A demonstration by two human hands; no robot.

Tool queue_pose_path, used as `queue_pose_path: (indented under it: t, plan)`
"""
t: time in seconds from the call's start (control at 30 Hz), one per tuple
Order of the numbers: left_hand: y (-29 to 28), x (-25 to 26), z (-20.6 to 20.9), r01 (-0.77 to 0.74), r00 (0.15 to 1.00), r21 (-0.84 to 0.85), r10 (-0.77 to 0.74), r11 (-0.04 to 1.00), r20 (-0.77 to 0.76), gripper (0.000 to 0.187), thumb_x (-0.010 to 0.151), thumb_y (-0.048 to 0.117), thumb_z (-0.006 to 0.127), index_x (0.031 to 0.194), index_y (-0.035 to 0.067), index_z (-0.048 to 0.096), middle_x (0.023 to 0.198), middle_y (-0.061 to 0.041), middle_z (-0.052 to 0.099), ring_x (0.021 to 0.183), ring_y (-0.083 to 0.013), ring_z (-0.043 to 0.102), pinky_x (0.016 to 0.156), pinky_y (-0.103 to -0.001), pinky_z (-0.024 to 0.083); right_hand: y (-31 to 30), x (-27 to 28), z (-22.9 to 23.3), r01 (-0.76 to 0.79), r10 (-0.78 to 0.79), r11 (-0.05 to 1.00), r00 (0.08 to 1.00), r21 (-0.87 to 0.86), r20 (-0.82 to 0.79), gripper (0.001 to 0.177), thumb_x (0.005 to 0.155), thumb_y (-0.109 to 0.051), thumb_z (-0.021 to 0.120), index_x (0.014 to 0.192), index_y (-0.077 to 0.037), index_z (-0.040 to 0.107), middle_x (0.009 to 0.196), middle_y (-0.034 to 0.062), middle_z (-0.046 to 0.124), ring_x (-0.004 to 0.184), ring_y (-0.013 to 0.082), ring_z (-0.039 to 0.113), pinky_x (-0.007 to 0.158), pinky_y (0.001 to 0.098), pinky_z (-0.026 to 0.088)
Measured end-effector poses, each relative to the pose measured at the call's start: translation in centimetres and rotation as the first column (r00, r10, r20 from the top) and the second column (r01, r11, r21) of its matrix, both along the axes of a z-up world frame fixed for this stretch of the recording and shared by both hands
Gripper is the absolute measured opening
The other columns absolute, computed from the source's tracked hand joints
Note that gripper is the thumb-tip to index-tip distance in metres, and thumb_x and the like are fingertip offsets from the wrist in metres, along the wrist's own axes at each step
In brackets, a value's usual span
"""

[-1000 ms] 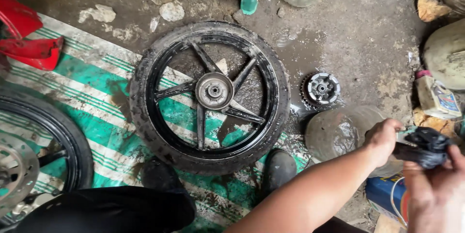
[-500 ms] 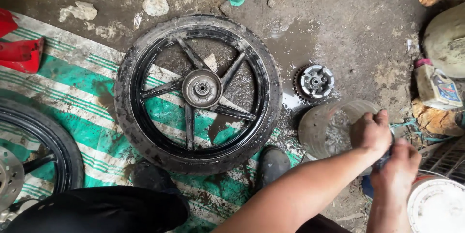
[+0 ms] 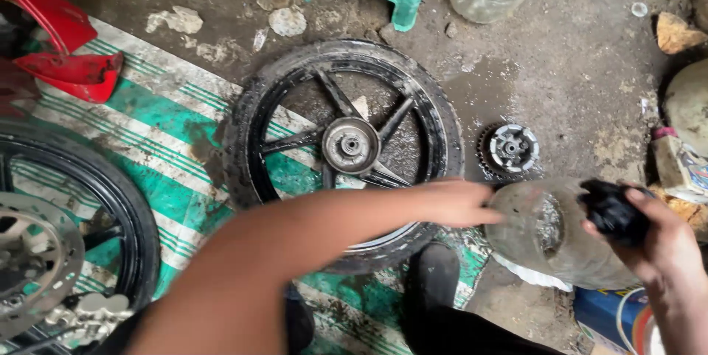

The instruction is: Cleaning a motorcycle wheel by scrubbing the rim and spokes with a soapy cloth

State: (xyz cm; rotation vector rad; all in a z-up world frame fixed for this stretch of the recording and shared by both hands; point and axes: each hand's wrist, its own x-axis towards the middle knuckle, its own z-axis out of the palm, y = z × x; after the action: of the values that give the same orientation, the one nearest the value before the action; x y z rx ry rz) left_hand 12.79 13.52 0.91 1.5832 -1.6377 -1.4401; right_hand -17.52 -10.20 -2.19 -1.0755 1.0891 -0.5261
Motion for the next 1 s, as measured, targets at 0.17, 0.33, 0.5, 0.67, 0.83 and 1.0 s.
queue_pose_path:
  t: [0.17,0.33,0.5,0.67,0.83,1.0]
  plan:
    - [17.4,17.2,-3.4,-0.032,0.864,0.399,-0.175,0.917,0.472,0.052,0.113,0.043,0.06,0.076,0.007,0.06,0.068,-0.004,0.054,0.064,-0.024,0.058,0.059,-0.044,0.048,1.0,16.0,-2.9,-0.253,0.268,0.955,0.959,0.158,-0.087,0.042,0.102,-0.003,0.054,0.144,-0.006,0.054,0.139,0.025,0.068,0.113,0.0412,0.069,0.095,0.059,0.062]
    - [28.9,24.7,-14.4,-0.322,0.633,0.161,0.086,0.933,0.769,0.065,0.093,0.05,0.078,0.146,0.013,0.066,0.153,-0.018,0.061,0.145,-0.0439,0.055,0.112,-0.061,0.048,2.2,33.8,-12.1,-0.413,0.283,0.879,0.854,-0.237,-0.437,0.056,0.09,-0.022,0.081,0.143,-0.025,0.065,0.127,0.0107,0.076,0.104,0.0315,0.07,0.09,0.0444,0.06]
    - [32.1,25.4,-14.1,-0.437,0.514,0.097,0.16,0.894,0.843,0.127,0.076,0.051,0.101,0.168,-0.006,0.035,0.183,-0.035,0.013,0.168,-0.0536,0.012,0.135,-0.061,0.019,5.8,43.7,-21.8,-0.663,0.186,0.346,0.742,-0.664,-0.644,0.061,0.097,-0.034,0.094,0.148,-0.012,0.068,0.128,0.0203,0.073,0.124,0.0454,0.07,0.11,0.0566,0.058]
    - [34.9,26.5,-15.5,-0.372,0.604,0.131,0.133,0.919,0.786,0.157,0.066,0.065,0.108,0.173,-0.008,0.019,0.184,-0.034,0.004,0.169,-0.0521,0.003,0.136,-0.062,0.01,6.3,44.3,-31.1,-0.674,-0.037,0.13,0.729,-0.727,-0.683,0.058,0.095,-0.026,0.094,0.138,0.0,0.064,0.12,0.0183,0.046,0.112,0.0458,0.06,0.094,0.0601,0.067]
    - [36.3,27.1,-19.3,-0.384,0.627,0.142,0.145,0.912,0.766,0.163,0.065,0.069,0.105,0.176,-0.003,0.011,0.186,-0.029,-0.004,0.17,-0.0497,-0.001,0.133,-0.067,0.01,12.6,52.0,-25.7,-0.563,-0.117,0.131,0.809,-0.816,-0.576,0.05,0.091,-0.016,0.089,0.133,-0.004,0.064,0.124,0.0193,0.055,0.112,0.047,0.066,0.099,0.0547,0.06]
    - [35.4,27.2,-18.1,-0.417,0.664,0.218,0.132,0.882,0.736,0.157,0.071,0.065,0.103,0.177,-0.001,0.008,0.187,-0.025,-0.007,0.171,-0.0468,-0.004,0.132,-0.07,0.009,18.1,58.3,-24.5,-0.569,0.081,0.048,0.822,-0.821,-0.564,0.055,0.082,-0.015,0.091,0.134,-0.014,0.072,0.128,0.0146,0.067,0.114,0.0422,0.072,0.098,0.0522,0.062]
